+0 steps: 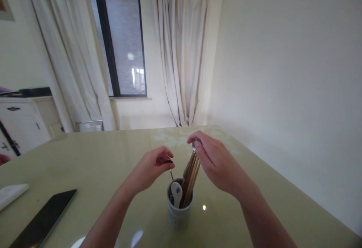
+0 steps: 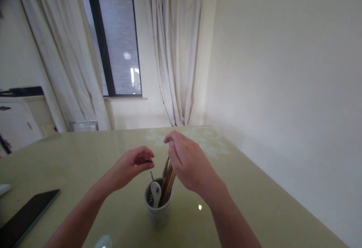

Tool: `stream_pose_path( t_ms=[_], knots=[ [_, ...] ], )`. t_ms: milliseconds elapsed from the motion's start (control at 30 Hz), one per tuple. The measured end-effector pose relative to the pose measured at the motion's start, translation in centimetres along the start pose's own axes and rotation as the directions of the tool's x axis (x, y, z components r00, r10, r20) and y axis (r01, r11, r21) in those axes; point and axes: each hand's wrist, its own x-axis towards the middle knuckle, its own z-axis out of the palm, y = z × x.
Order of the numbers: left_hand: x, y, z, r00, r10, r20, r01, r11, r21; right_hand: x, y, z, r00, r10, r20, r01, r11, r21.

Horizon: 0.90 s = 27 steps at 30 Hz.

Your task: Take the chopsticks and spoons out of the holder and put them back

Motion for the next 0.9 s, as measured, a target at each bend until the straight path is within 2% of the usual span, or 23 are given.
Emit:
stream_pose_path(
  t_ms=[133, 267, 433, 600, 700, 800, 867, 900],
  knots=[
    [0.2, 0.1, 1.2, 1.0, -0.01, -0.001, 0.01, 1.0, 0.007, 0.0, -0.3, 0.0, 0.994, 0.024, 0.108, -0.019, 0.999, -0.045],
    [0.5, -0.3, 2.7, 0.999, 0.029, -0.031, -0.028, 0.999, 0.021, -0.1, -0.7, -0.2, 0.976, 0.066, 0.206, -0.044, 0.993, -0.108],
    [0.9, -1.3, 3.8, 0.997, 0.061, -0.046, -0.06, 0.998, 0.027, -0.7, -0.5, 1.2, 0.935, 0.058, 0.35, 0.003, 0.985, -0.172],
    [0.9, -1.8, 4.1, 0.997, 0.06, -0.038, -0.057, 0.996, 0.062, -1.1, 0.0, 2.3, 0.911, 0.138, 0.389, -0.014, 0.953, -0.304],
    [0.9, -1.6, 4.0, 0.994, 0.057, -0.094, -0.054, 0.998, 0.036, -1.2, 0.3, 1.8, 0.944, 0.16, 0.29, -0.06, 0.944, -0.324],
    [0.6, -1.7, 4.0, 0.981, 0.05, -0.187, -0.057, 0.998, -0.034, -2.7, 1.2, 2.1, 0.989, 0.133, 0.069, -0.117, 0.974, -0.195],
    [-0.2, -2.2, 4.4, 0.962, 0.028, -0.273, -0.059, 0.993, -0.105, -4.6, 2.4, 3.6, 0.976, 0.163, -0.143, -0.164, 0.986, 0.002],
    [-0.7, -2.7, 4.7, 0.946, 0.001, -0.323, -0.051, 0.988, -0.149, -5.8, 3.1, 4.7, 0.943, 0.207, -0.26, -0.19, 0.978, 0.091]
  ],
)
